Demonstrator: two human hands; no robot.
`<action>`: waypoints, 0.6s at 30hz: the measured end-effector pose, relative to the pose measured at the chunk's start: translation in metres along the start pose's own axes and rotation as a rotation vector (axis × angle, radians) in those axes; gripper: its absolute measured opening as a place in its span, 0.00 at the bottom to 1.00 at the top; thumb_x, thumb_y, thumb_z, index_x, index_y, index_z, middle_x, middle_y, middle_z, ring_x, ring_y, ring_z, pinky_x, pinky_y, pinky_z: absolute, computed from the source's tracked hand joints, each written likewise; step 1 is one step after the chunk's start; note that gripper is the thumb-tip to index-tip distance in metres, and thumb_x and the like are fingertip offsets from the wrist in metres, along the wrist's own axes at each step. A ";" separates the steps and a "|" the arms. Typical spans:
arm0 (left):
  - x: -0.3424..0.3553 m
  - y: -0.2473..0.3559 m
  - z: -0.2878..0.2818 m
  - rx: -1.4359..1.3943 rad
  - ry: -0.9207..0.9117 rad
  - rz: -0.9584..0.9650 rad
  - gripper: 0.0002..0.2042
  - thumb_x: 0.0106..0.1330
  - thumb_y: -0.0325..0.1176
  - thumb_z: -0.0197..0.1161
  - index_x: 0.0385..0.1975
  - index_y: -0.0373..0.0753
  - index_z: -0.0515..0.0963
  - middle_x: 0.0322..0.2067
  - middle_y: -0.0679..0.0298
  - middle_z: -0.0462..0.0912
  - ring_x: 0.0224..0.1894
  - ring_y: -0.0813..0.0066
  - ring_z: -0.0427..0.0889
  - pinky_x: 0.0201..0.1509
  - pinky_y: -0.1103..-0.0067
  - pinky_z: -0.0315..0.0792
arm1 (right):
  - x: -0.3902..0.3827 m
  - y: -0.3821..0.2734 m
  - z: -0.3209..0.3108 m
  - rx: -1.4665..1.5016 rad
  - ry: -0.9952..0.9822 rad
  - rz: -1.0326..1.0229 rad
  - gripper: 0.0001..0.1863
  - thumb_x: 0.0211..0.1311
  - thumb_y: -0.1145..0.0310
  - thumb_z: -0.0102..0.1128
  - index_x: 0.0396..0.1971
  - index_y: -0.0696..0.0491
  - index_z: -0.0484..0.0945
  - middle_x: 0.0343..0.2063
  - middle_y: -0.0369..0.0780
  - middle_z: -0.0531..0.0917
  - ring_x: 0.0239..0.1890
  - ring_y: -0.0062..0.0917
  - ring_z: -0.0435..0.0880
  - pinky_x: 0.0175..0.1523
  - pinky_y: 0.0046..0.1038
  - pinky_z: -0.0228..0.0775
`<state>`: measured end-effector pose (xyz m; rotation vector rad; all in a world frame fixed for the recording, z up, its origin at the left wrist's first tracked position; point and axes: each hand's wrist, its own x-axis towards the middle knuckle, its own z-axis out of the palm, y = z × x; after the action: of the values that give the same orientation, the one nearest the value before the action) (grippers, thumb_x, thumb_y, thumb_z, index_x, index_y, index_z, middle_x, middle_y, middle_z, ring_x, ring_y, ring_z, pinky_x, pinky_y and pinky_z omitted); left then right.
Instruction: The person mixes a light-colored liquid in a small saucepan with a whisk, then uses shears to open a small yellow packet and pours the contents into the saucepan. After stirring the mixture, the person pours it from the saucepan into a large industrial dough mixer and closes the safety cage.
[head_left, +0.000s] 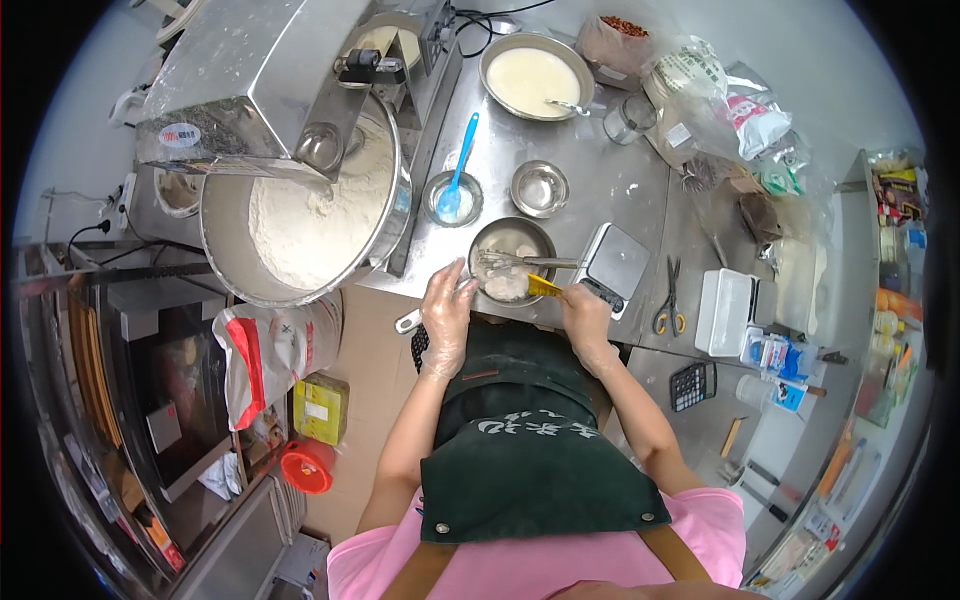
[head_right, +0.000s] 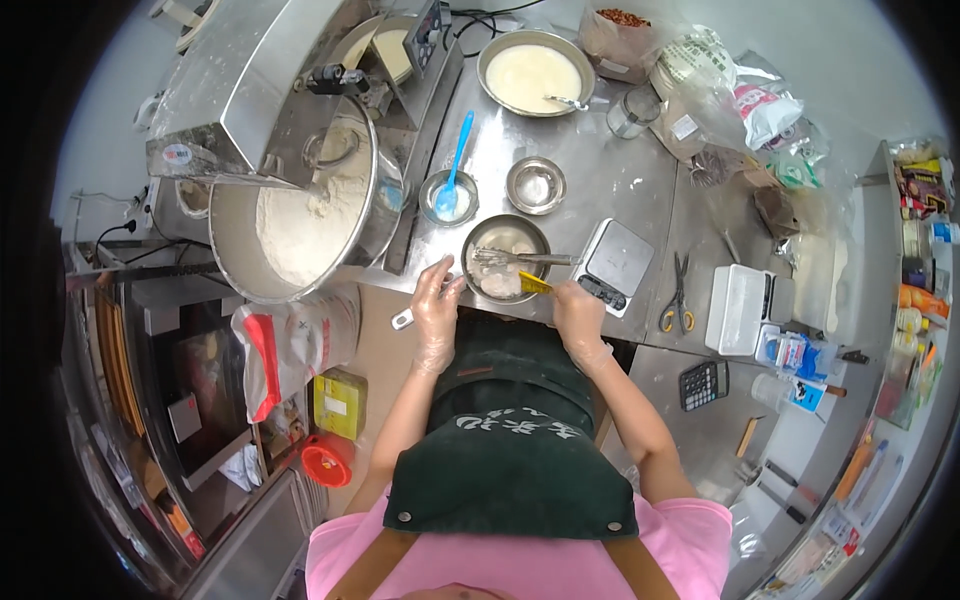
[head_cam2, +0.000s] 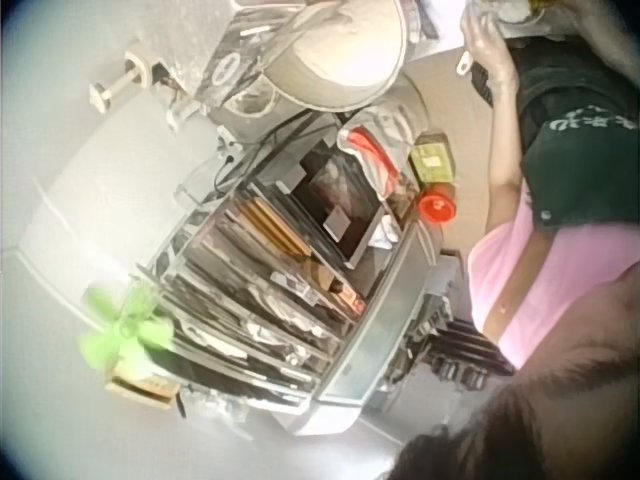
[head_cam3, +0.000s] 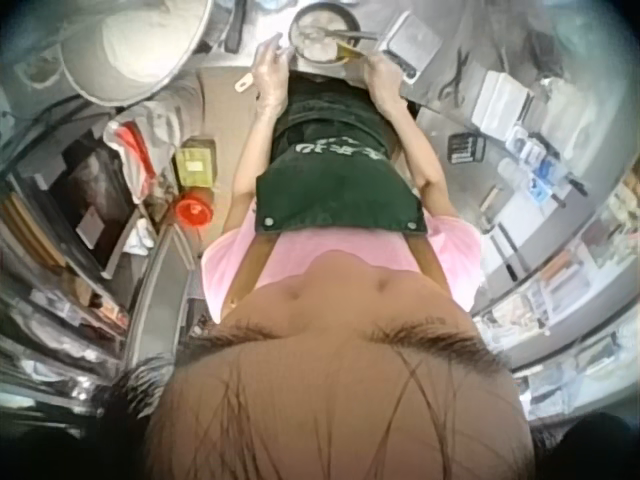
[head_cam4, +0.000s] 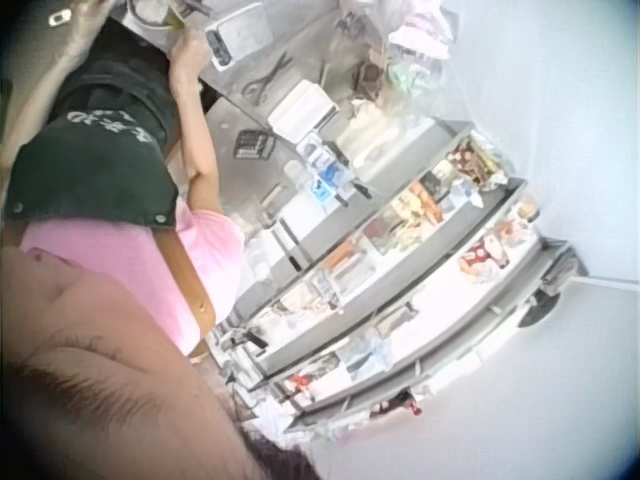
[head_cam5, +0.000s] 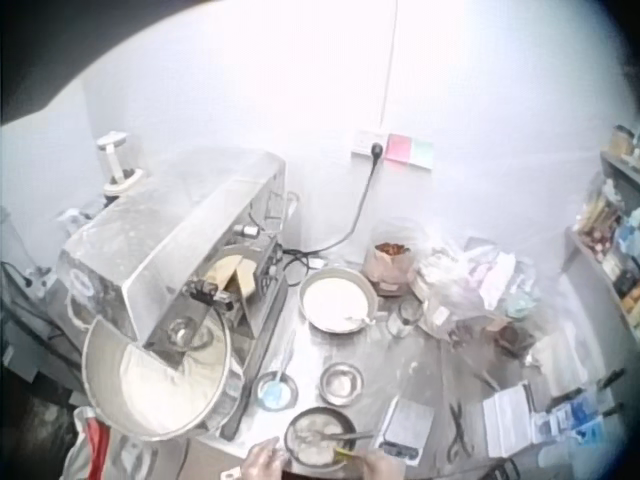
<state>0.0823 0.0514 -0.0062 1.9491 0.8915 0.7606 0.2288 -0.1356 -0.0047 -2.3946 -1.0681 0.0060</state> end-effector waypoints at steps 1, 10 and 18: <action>-0.003 0.006 0.003 0.007 0.021 -0.008 0.19 0.58 0.25 0.71 0.51 0.35 0.80 0.43 0.53 0.83 0.42 0.59 0.84 0.46 0.69 0.78 | 0.002 0.005 -0.002 0.008 -0.008 -0.021 0.03 0.53 0.77 0.60 0.26 0.55 0.82 0.21 0.43 0.79 0.24 0.37 0.82 0.29 0.34 0.73; -0.043 0.074 0.004 -0.340 -0.146 -0.136 0.34 0.47 0.28 0.79 0.58 0.36 0.75 0.48 0.58 0.82 0.49 0.67 0.80 0.57 0.73 0.73 | 0.010 -0.019 0.002 1.398 -0.653 0.746 0.08 0.65 0.73 0.59 0.37 0.62 0.81 0.27 0.36 0.82 0.25 0.16 0.73 0.31 0.16 0.62; -0.111 0.009 -0.085 -0.530 0.380 -0.415 0.09 0.63 0.23 0.66 0.41 0.28 0.83 0.35 0.58 0.84 0.34 0.75 0.81 0.39 0.77 0.76 | -0.031 -0.137 0.055 1.121 -1.100 0.529 0.09 0.66 0.71 0.59 0.37 0.61 0.83 0.29 0.37 0.84 0.27 0.16 0.76 0.32 0.18 0.64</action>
<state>-0.0432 -0.0051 0.0219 1.1280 1.1342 1.0072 0.1012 -0.0557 0.0037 -1.4029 -0.4589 1.7291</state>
